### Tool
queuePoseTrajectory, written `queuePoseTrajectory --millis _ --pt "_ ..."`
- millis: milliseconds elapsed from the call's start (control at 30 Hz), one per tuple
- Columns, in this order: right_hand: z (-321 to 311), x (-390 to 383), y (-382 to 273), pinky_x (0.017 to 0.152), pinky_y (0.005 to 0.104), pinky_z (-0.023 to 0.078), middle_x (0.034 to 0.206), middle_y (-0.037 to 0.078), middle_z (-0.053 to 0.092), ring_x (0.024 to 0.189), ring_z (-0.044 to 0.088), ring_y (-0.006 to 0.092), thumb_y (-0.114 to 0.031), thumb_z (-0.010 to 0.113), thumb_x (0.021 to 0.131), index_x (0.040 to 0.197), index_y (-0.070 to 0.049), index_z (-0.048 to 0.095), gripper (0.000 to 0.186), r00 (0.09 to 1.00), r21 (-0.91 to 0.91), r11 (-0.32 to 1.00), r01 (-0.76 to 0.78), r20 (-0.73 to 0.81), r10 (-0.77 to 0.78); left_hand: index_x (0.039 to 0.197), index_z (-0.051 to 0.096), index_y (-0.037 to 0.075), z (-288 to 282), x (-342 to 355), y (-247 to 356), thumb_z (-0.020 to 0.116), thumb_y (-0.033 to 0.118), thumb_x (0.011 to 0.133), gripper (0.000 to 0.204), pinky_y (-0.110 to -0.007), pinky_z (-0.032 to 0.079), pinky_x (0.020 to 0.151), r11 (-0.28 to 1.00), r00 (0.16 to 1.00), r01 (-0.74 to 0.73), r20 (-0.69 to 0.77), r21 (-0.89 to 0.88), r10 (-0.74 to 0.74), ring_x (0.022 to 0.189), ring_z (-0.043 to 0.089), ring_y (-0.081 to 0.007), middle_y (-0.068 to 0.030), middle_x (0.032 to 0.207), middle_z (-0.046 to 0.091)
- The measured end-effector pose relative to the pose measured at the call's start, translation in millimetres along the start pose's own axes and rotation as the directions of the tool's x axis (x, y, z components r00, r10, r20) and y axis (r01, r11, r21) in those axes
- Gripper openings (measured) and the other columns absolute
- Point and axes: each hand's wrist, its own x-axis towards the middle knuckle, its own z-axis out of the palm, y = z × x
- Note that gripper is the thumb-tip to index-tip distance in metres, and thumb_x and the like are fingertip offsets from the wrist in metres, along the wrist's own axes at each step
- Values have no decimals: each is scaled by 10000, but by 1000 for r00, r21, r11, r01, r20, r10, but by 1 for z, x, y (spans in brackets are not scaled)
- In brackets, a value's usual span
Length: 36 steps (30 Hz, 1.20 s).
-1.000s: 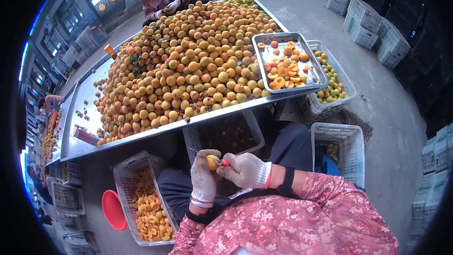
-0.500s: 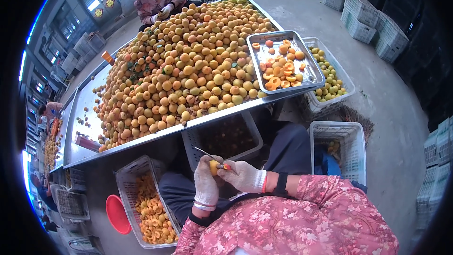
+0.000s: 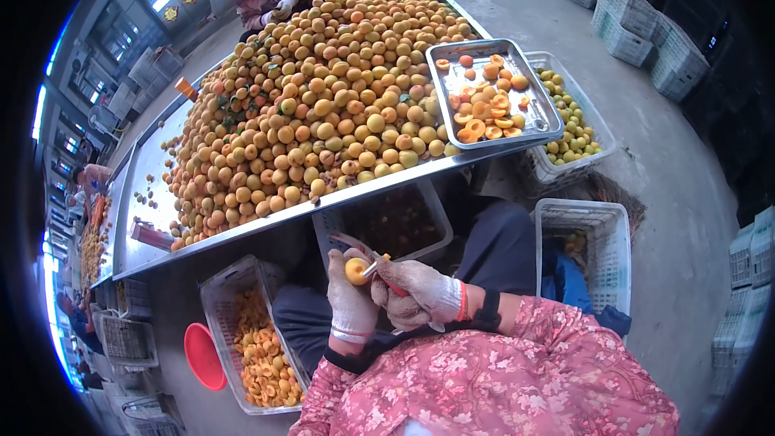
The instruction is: The person picks up an apricot from a pile, cuts it in half with a knife, removes the pit, and places the fruit halves into a metal tray. The person then drops the pit into a container and continues processing apricots one at a time.
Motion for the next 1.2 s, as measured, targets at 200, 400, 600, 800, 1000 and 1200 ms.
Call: queuePoseTrajectory --millis 200,400,600,800,1000,1200 --pt "-15 1 12 579 321 462 657 42 552 594 579 176 -321 540 988 957 -30 581 295 865 -829 511 228 -68 -497 860 599 76 2 3 2 366 677 928 649 -343 496 748 992 995 56 -72 -109 -65 706 578 -208 -61 791 595" --pt "-22 -1 13 621 321 451 696 79 581 648 571 182 -321 563 973 917 -48 556 279 863 -952 271 140 -17 -504 854 581 47 3 5 0 344 696 919 694 -422 489 829 993 999 21 -21 -114 -24 660 547 -243 -79 761 560" --pt "-24 -1 11 608 399 463 704 179 616 675 625 361 -311 572 959 915 -33 566 281 877 -980 185 78 -21 -481 838 571 38 1 6 2 322 704 917 716 -451 460 894 998 999 18 44 -55 -16 680 532 -267 -93 748 545" --pt "-29 8 19 622 398 480 706 186 620 693 634 369 -314 566 959 956 -26 575 288 862 -981 167 103 4 -507 821 558 20 21 -5 14 307 671 943 708 -457 457 911 999 999 24 -42 -36 -25 764 538 -292 -106 738 531" --pt "-34 21 23 618 403 479 716 197 623 693 633 379 -312 566 959 936 -23 570 289 772 -963 64 261 168 -613 919 569 7 4 6 9 282 679 941 731 -450 447 961 933 893 161 449 -322 1 884 587 -326 -128 855 582" --pt "-18 10 8 594 424 464 674 189 596 703 626 395 -293 593 941 851 -46 529 271 766 -989 60 134 65 -640 1241 470 8 18 -7 24 526 510 945 585 -386 452 970 888 915 -337 331 314 231 1031 595 -239 -122 1050 620"
